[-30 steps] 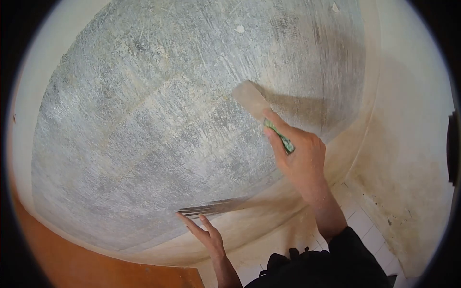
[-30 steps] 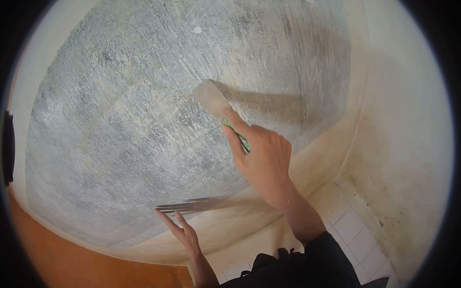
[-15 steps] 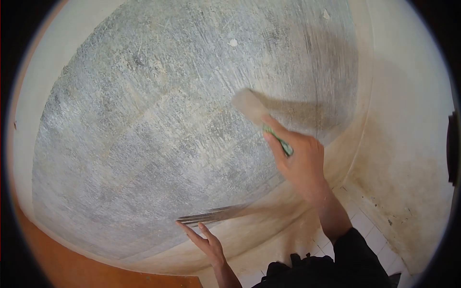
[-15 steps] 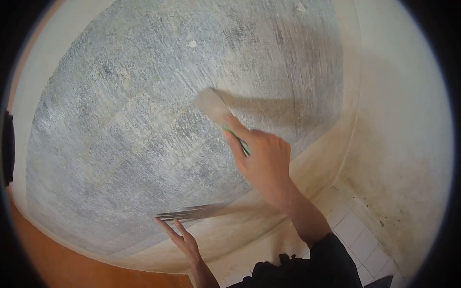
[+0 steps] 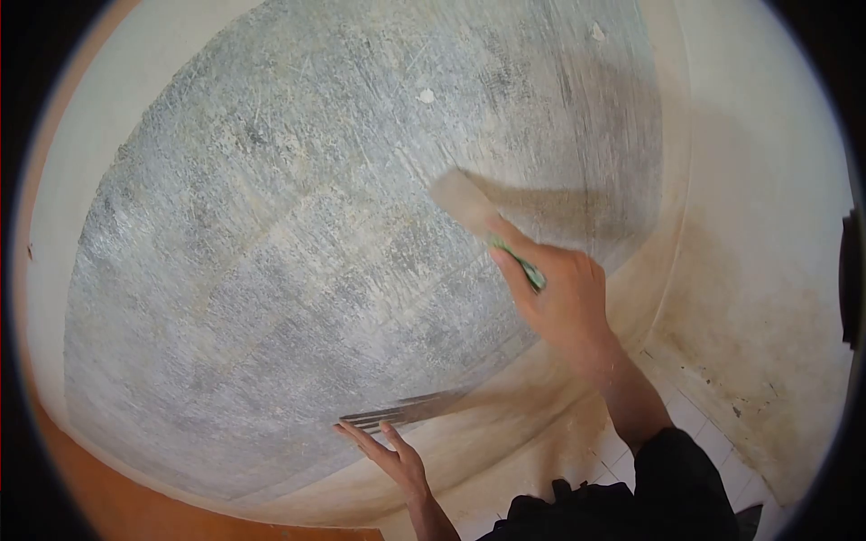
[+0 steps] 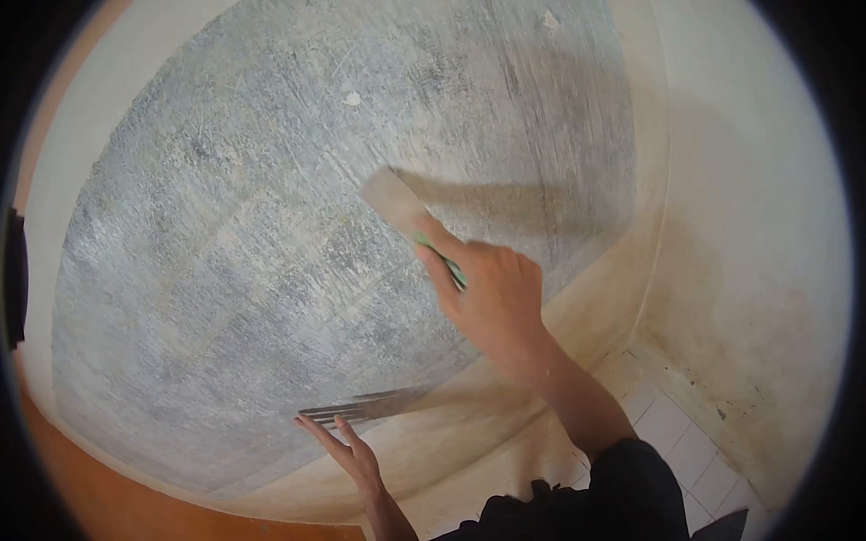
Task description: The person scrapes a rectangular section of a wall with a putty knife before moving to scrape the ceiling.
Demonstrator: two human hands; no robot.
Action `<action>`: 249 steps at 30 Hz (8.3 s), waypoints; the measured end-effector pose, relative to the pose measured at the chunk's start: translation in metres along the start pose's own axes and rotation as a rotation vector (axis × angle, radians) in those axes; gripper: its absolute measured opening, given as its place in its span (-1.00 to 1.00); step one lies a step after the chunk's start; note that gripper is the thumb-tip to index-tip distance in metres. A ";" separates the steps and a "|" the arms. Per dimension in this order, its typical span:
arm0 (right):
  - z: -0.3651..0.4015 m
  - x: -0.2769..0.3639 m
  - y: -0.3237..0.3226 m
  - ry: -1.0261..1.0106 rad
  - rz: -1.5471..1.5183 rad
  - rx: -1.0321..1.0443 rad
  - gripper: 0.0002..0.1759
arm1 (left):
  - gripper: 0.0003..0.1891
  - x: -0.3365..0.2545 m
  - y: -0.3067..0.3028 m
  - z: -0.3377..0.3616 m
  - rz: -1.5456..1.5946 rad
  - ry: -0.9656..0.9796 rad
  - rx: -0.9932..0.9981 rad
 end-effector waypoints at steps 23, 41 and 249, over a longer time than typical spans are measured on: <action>-0.055 -0.001 -0.032 0.019 -0.054 -0.127 -0.69 | -0.20 0.014 -0.009 0.000 -0.009 -0.001 0.157; -0.059 -0.021 -0.039 -0.015 0.095 0.066 -0.69 | -0.42 -0.145 0.022 -0.087 -0.363 0.786 -0.567; 0.091 -0.197 -0.013 0.117 -0.136 -0.034 -0.56 | -0.07 -0.068 0.078 0.007 -0.109 -0.091 -0.034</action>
Point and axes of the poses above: each hand's wrist, its own z-axis away from the middle knuckle, its own y-axis out of the palm, x = y × z, the point moved 7 cm from there along -z, towards the middle knuckle, and after that the axes turned 9 degrees about -z, right-handed, at the moved point
